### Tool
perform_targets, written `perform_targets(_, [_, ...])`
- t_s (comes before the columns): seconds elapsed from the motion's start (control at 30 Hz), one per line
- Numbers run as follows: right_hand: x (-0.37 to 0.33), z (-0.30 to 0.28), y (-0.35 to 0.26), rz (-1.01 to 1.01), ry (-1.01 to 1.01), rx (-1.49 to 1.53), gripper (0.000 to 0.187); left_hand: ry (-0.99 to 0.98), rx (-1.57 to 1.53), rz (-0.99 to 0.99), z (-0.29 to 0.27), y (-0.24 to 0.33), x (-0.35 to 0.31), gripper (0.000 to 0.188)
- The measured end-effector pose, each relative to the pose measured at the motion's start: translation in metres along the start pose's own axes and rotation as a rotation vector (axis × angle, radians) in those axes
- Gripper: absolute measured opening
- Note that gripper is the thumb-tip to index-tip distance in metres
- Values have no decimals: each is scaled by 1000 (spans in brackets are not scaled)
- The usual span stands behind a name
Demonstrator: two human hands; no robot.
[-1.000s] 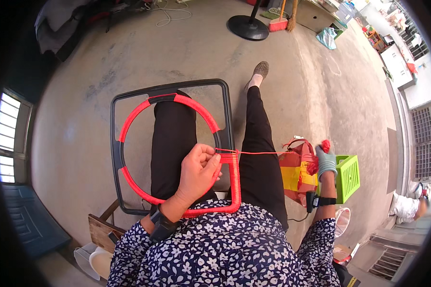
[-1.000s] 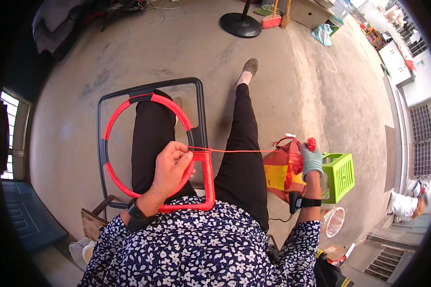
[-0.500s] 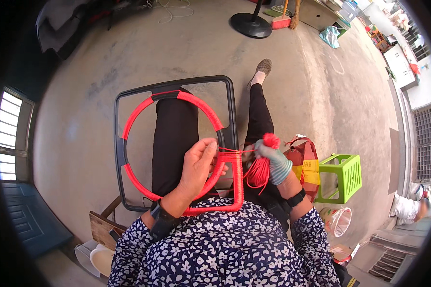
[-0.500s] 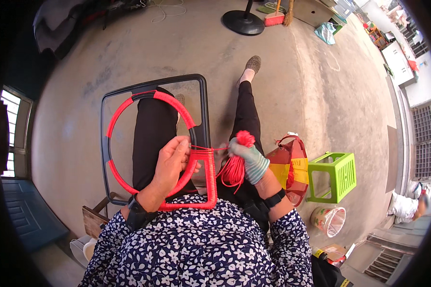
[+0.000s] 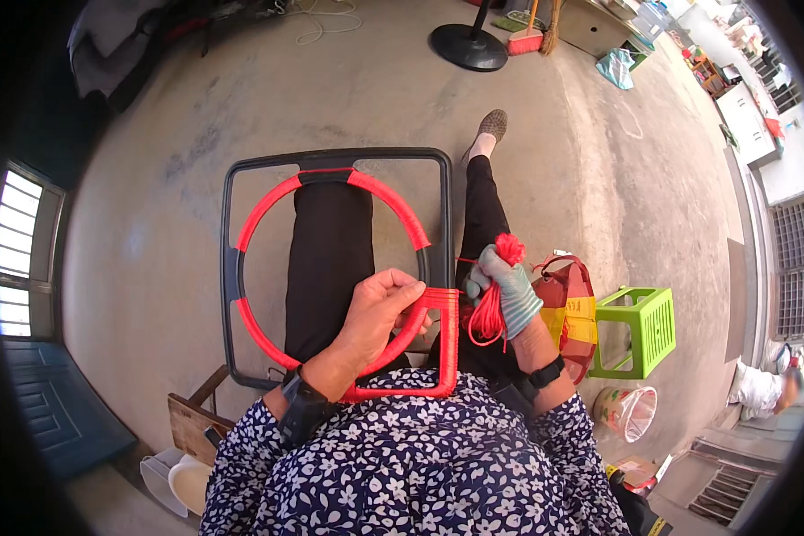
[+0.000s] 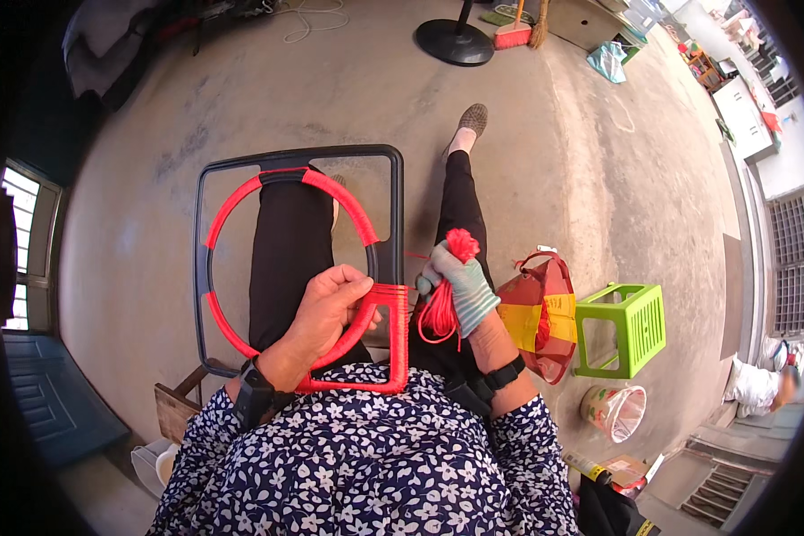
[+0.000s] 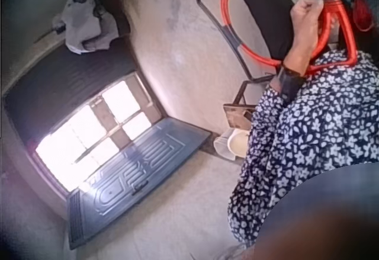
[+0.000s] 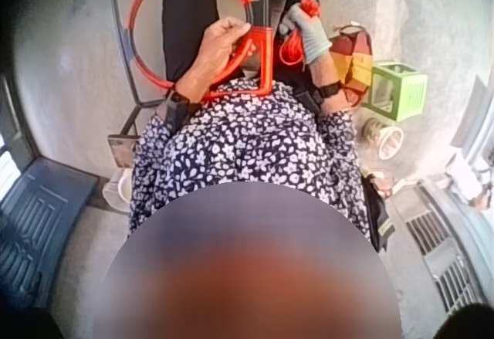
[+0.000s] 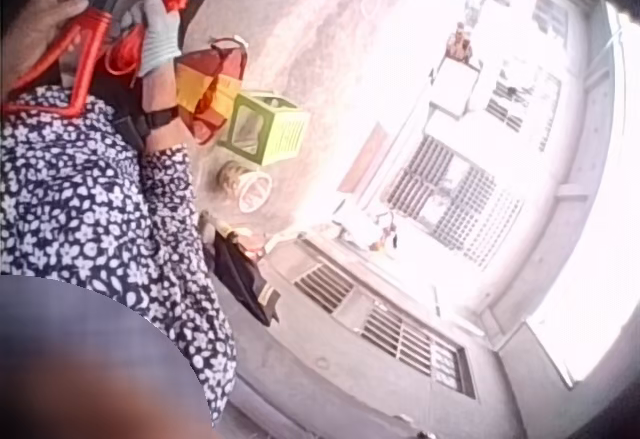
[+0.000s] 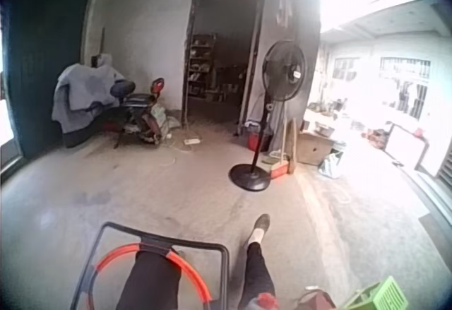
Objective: The person is weaving a red plastic cord around a black and red chair frame.
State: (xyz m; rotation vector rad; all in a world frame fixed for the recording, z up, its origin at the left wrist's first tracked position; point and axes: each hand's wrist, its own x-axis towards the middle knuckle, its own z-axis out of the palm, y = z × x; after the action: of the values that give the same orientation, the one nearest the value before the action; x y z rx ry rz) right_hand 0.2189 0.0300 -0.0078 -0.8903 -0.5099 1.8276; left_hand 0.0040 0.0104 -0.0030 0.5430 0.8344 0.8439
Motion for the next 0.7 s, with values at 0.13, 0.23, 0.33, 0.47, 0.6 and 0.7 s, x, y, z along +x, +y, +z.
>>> perform_targets(0.13, [-6,19,-4,54,113,-475,15,23,1,3,-1,-2,0,12])
perform_targets(0.23, [-12,18,-4,169,95,-634,16,-1,9,13,-2,-5,-3,13])
perform_targets(0.33, [-22,17,-2,280,100,-599,18,26,20,-43,0,-3,-5,14])
perform_targets(0.47, [-26,20,-5,294,88,-628,18,-8,73,-65,-2,-1,-7,15])
perform_targets(0.6, [-24,14,-2,280,74,-636,19,-3,89,-73,-1,-2,-8,16])
perform_targets(0.7, [-22,10,-6,259,99,-561,22,13,119,-72,0,-4,-8,16])
